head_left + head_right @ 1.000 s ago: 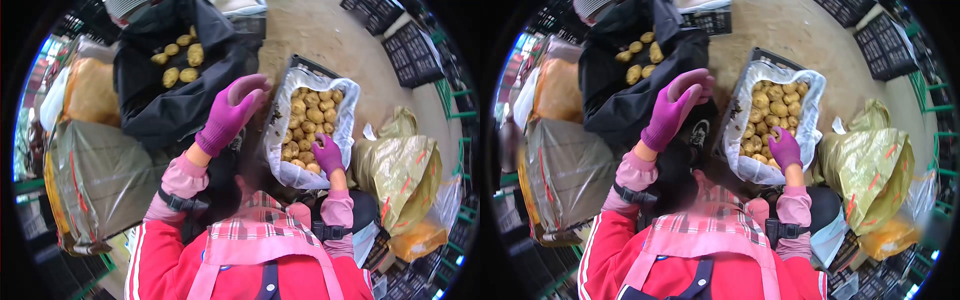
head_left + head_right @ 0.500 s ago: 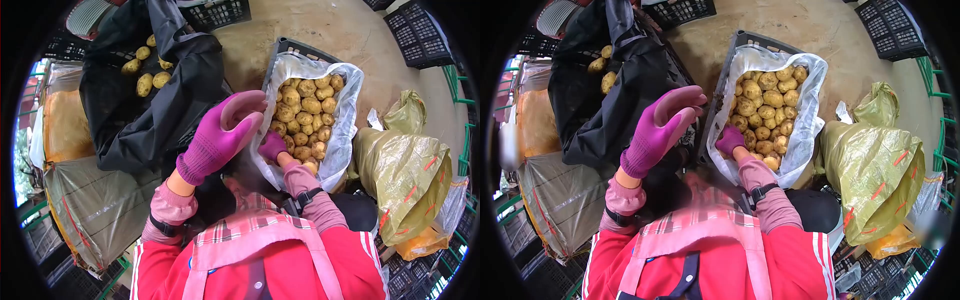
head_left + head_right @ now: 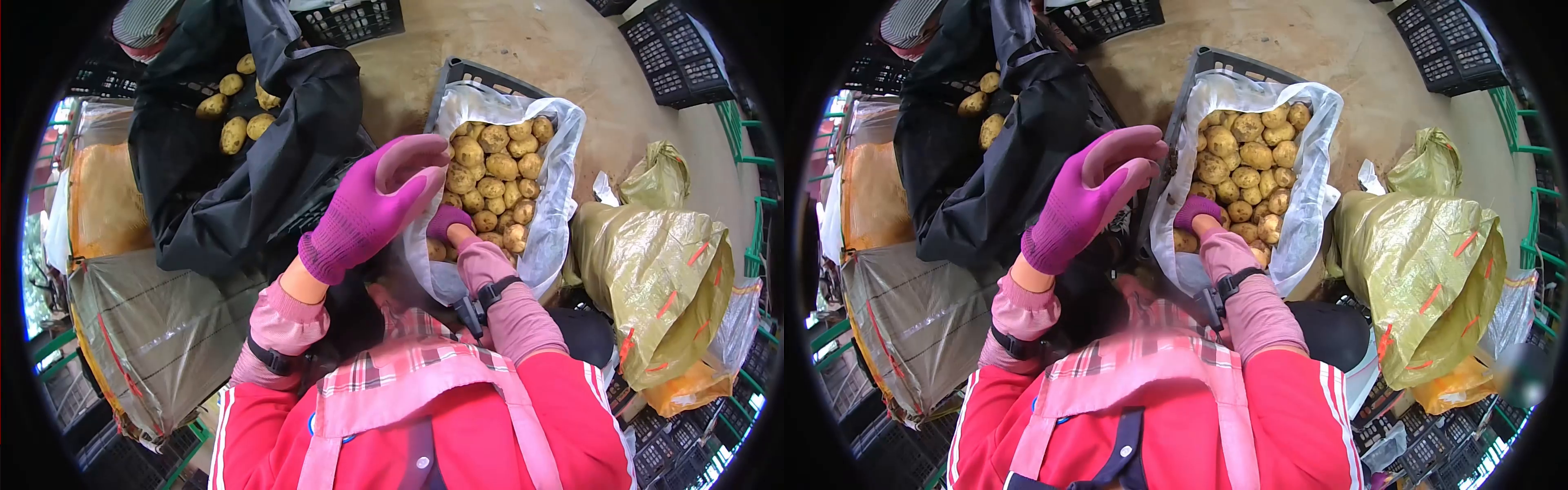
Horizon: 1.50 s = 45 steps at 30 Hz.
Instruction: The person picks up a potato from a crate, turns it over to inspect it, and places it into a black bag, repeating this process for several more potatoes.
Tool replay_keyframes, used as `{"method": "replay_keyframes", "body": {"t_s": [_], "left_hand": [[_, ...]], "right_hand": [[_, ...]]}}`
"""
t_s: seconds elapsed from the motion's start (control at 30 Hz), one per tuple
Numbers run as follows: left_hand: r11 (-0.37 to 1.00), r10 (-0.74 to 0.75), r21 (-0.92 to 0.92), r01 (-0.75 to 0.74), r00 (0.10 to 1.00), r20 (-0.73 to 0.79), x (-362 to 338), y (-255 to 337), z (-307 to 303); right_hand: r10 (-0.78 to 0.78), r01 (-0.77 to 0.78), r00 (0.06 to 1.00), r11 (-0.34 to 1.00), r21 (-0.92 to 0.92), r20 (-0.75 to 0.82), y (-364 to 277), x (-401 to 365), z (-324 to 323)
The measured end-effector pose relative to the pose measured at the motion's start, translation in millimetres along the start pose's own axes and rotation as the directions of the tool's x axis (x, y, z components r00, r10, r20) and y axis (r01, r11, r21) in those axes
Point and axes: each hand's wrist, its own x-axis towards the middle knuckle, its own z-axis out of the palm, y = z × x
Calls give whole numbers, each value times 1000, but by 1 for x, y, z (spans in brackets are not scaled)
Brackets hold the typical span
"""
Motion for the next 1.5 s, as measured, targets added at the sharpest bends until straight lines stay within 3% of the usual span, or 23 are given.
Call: {"method": "replay_keyframes", "body": {"t_s": [0.07, 0.13, 0.2, 0.23, 0.33, 0.4, 0.43, 0.53, 0.57, 0.7, 0.8, 0.9, 1.0, 1.13, 1.2, 1.23, 1.27, 1.33, 1.37, 1.4, 1.43, 1.47, 1.5], "left_hand": [[1000, -12, -15, 11, 1000, -14, 3, -1, 0], [1000, 26, -2, -26, 1000, 3, 4, -7, 0], [999, 39, 14, -39, 999, -8, 2, -10, 0], [999, 39, 32, -38, 999, -16, 1, -9, -2], [998, -10, 59, 11, 1000, -14, 1, -11, -5], [991, -17, 135, 15, 1000, 16, 0, -20, -1], [995, -96, 44, 93, 991, 89, -4, -22, 5], [955, 173, 200, -218, 960, 221, -14, -20, 23], [968, 115, 209, -140, 985, 127, -15, -25, 31], [991, 120, 76, -112, 987, -107, -14, -17, 44], [996, 91, 25, -89, 993, -77, -17, -13, 47], [968, 239, 84, -234, 970, -49, -10, -30, 55], [974, 220, 64, -216, 973, -74, 2, -52, 58], [826, 466, 326, -460, 882, 66, 14, -66, 53], [576, 566, 557, -598, 784, 255, 13, -56, 42], [949, 260, 76, -306, 896, 359, 15, -49, 47], [914, -77, -332, 232, 904, 420, 16, -43, 51], [692, -290, -430, 580, 768, 571, -10, -5, 46], [843, -111, -418, 338, 871, 479, 0, -31, 46], [980, 67, -201, 7, 931, 358, -1, -31, 45], [948, 278, 70, -309, 917, 285, -3, -29, 42], [756, 485, 348, -554, 832, 271, -5, -27, 40], [860, 409, 213, -463, 877, 254, -6, -24, 40]], "right_hand": [[141, -139, 986, 990, -20, 90, -11, -26, -27], [31, -36, 999, 933, 359, 20, 36, 0, -8], [-85, 18, 996, 582, 813, 39, 18, -75, -59], [-147, 25, 988, 429, 903, 42, 16, -99, -79], [-273, 175, 958, 305, 936, -90, 8, -163, -123], [-312, 310, 927, 317, 896, -210, -12, -208, -150], [-333, 373, 905, 322, 870, -265, -21, -223, -158], [-429, 631, 757, 288, 720, -492, -39, -238, -163], [-421, 709, 697, 526, 470, -581, -47, -244, -162], [-346, 674, 545, 723, 153, -764, -82, -267, -151], [-311, 624, 496, 776, 84, -811, -81, -273, -142], [-278, 605, 451, 794, 62, -848, -76, -281, -132], [-218, 526, 439, 849, 53, -872, -79, -288, -124], [-234, 525, 369, 851, -5, -899, -75, -287, -121], [-310, 528, 259, 839, -134, -915, -67, -284, -123], [-348, 524, 202, 828, -200, -915, -64, -284, -125], [-341, 565, 209, 807, -172, -916, -62, -285, -127], [-327, 643, 224, 758, -113, -918, -62, -286, -130], [-223, 712, 338, 695, 94, -914, -61, -288, -130], [-197, 763, 374, 622, 179, -906, -61, -286, -130], [-177, 800, 412, 539, 262, -894, -60, -283, -132], [-161, 825, 452, 449, 343, -877, -60, -282, -133], [-176, 843, 463, 391, 370, -869, -64, -283, -133]]}}
